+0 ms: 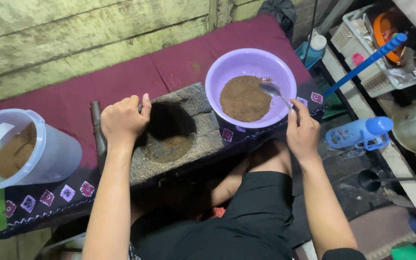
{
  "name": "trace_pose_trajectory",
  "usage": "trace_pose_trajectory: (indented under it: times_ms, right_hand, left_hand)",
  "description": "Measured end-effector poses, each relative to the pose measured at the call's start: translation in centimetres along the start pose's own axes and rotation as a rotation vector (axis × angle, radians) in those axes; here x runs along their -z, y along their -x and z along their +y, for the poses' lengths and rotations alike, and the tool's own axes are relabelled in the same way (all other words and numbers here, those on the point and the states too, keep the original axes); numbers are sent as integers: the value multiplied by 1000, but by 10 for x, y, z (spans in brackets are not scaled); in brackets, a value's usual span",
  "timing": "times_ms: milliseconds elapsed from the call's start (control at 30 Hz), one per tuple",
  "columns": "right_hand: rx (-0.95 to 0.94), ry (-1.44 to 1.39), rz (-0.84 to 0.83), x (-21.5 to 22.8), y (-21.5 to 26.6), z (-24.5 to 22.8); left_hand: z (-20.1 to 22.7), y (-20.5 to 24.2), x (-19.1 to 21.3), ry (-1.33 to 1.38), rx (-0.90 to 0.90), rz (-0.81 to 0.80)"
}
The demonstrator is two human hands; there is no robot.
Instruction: A person uses a metal spoon to scoop brown powder from a plastic bowl into a stone mortar at a steady pace.
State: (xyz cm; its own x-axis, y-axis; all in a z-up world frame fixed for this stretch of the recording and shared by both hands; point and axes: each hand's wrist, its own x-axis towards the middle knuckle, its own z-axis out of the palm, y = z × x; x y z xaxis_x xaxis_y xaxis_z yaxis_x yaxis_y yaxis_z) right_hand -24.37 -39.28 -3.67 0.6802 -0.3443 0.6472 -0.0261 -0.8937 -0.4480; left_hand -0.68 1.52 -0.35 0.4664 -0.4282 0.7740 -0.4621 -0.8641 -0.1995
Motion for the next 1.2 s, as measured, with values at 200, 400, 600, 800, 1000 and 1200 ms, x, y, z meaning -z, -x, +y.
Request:
trace_pose_trajectory:
  times_ms: [200, 400, 600, 800, 1000, 1200]
  right_hand:
    - [-534, -744, -94, -7, 16, -17]
    - [-582, -844, -179, 10, 23, -42]
    - [-367, -863, -173, 24, 10, -94]
    - [125, -614, -180, -20, -20, -141]
    - [623, -153, -74, -80, -42, -159]
    - [795, -163, -86, -103, -74, -189]
  left_hand:
    - [2, 1, -5, -4, 30, -1]
    - [6, -3, 1, 0, 78, 17]
    - [10, -5, 3, 43, 97, 3]
    - [11, -3, -3, 83, 94, -18]
    - [12, -4, -2, 100, 93, -72]
    - [8, -11, -6, 144, 124, -118]
